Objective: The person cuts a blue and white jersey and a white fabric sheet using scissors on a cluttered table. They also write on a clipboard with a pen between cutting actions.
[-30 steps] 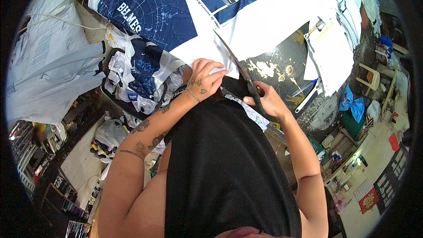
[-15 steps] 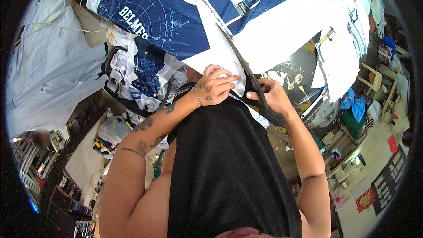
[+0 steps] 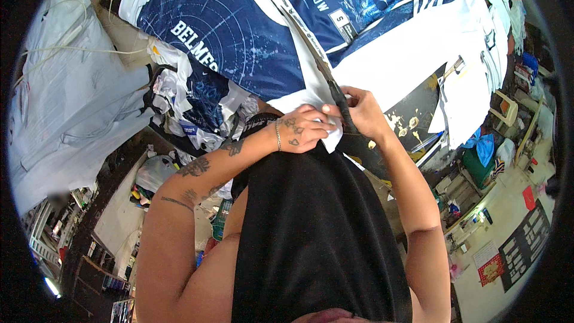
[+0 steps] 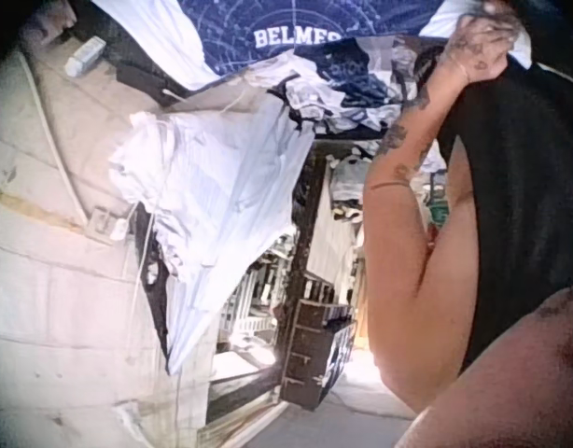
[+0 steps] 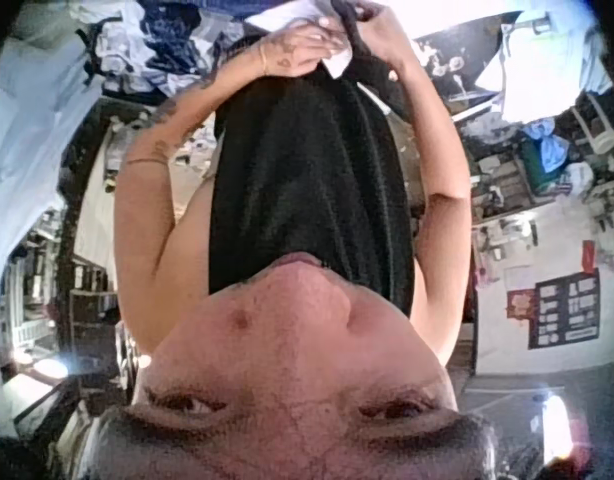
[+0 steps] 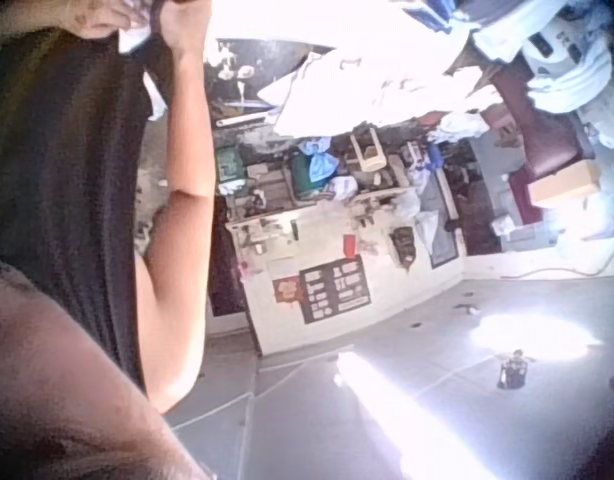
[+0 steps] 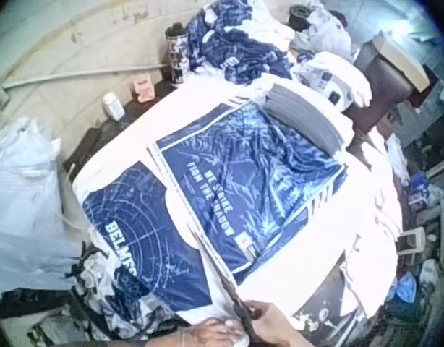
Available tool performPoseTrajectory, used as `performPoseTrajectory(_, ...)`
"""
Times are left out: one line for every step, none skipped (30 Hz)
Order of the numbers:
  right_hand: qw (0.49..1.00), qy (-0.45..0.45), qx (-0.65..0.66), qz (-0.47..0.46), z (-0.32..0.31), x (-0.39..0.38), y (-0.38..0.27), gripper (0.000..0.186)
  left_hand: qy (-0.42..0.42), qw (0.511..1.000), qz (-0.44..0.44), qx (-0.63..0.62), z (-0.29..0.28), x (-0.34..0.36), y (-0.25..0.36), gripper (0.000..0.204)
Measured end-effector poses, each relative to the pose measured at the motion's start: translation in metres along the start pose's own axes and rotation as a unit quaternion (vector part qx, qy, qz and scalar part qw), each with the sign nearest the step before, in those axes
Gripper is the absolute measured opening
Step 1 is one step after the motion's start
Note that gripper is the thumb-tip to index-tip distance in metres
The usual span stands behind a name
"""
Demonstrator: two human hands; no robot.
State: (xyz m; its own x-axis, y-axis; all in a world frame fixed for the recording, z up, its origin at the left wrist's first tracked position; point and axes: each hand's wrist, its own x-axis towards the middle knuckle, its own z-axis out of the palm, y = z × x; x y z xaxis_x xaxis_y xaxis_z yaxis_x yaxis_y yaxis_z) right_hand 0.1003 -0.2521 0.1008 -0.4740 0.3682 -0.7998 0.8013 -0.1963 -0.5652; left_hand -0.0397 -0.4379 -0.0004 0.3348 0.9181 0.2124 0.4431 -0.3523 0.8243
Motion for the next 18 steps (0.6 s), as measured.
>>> performPoseTrajectory(1.000, 0.008, -0.010, -0.001, 0.000, 0.004, -0.004, 0.069, 0.007, 1.000, 0.005, 0.003, 0.002, 0.000, 0.000, 0.031)
performPoseTrajectory(1.000, -0.001, 0.010, 0.016, 0.001, 0.007, -0.008, 0.068, 0.003, 1.000, 0.007, -0.006, 0.003, 0.001, 0.000, 0.029)
performPoseTrajectory(1.000, -0.004, 0.007, -0.018, 0.000, 0.011, -0.013, 0.066, 0.030, 0.999, -0.005, -0.022, 0.002, 0.003, 0.001, 0.028)
performPoseTrajectory(1.000, 0.002, -0.012, -0.021, 0.001, 0.014, -0.017, 0.064, 0.000, 1.000, 0.003, -0.026, -0.001, 0.005, 0.001, 0.028)
performPoseTrajectory(0.999, -0.003, -0.025, -0.036, 0.001, 0.018, -0.022, 0.062, -0.002, 0.999, 0.006, -0.035, -0.009, 0.006, 0.000, 0.028)
performPoseTrajectory(0.998, 0.004, -0.027, -0.048, 0.001, 0.022, -0.027, 0.061, -0.034, 0.999, 0.014, -0.037, -0.019, 0.007, -0.001, 0.028)
performPoseTrajectory(1.000, 0.001, -0.022, -0.017, 0.002, 0.025, -0.032, 0.062, 0.033, 0.999, 0.012, -0.014, -0.032, 0.008, -0.005, 0.029)
performPoseTrajectory(1.000, -0.005, 0.006, -0.022, 0.002, 0.027, -0.038, 0.063, 0.070, 0.997, 0.014, 0.015, -0.050, 0.006, -0.010, 0.031)
performPoseTrajectory(0.999, -0.006, 0.036, -0.021, 0.002, 0.031, -0.044, 0.064, 0.131, 0.988, 0.041, 0.067, -0.069, 0.004, -0.018, 0.032)
performPoseTrajectory(1.000, -0.009, 0.008, 0.018, 0.003, 0.032, -0.050, 0.064, 0.138, 0.980, -0.049, 0.137, -0.089, 0.000, -0.027, 0.038)
performPoseTrajectory(1.000, -0.022, -0.001, 0.002, 0.002, 0.035, -0.056, 0.066, 0.179, 0.951, -0.132, 0.216, -0.109, -0.005, -0.037, 0.045)
performPoseTrajectory(0.999, -0.029, -0.023, 0.016, 0.003, 0.037, -0.062, 0.068, 0.132, 0.944, -0.159, 0.257, -0.123, -0.009, -0.044, 0.051)
performPoseTrajectory(0.996, -0.040, -0.066, 0.053, 0.002, 0.040, -0.068, 0.070, 0.099, 0.931, -0.217, 0.277, -0.134, -0.012, -0.051, 0.057)
performPoseTrajectory(0.999, -0.023, -0.039, -0.007, 0.006, 0.044, -0.073, 0.078, 0.053, 0.941, -0.199, 0.270, -0.142, -0.015, -0.058, 0.064)
performPoseTrajectory(0.999, -0.025, -0.032, -0.026, 0.005, 0.049, -0.079, 0.082, 0.029, 0.942, -0.169, 0.287, -0.146, -0.018, -0.062, 0.061)
performPoseTrajectory(0.998, -0.012, -0.055, 0.006, 0.007, 0.053, -0.084, 0.082, 0.037, 0.944, -0.155, 0.289, -0.148, -0.019, -0.065, 0.060)
performPoseTrajectory(0.999, -0.011, -0.029, -0.017, 0.007, 0.057, -0.088, 0.083, 0.033, 0.946, -0.134, 0.294, -0.147, -0.020, -0.066, 0.060)
performPoseTrajectory(0.999, -0.028, -0.030, 0.021, 0.009, 0.059, -0.092, 0.083, 0.050, 0.947, -0.124, 0.293, -0.146, -0.020, -0.068, 0.058)
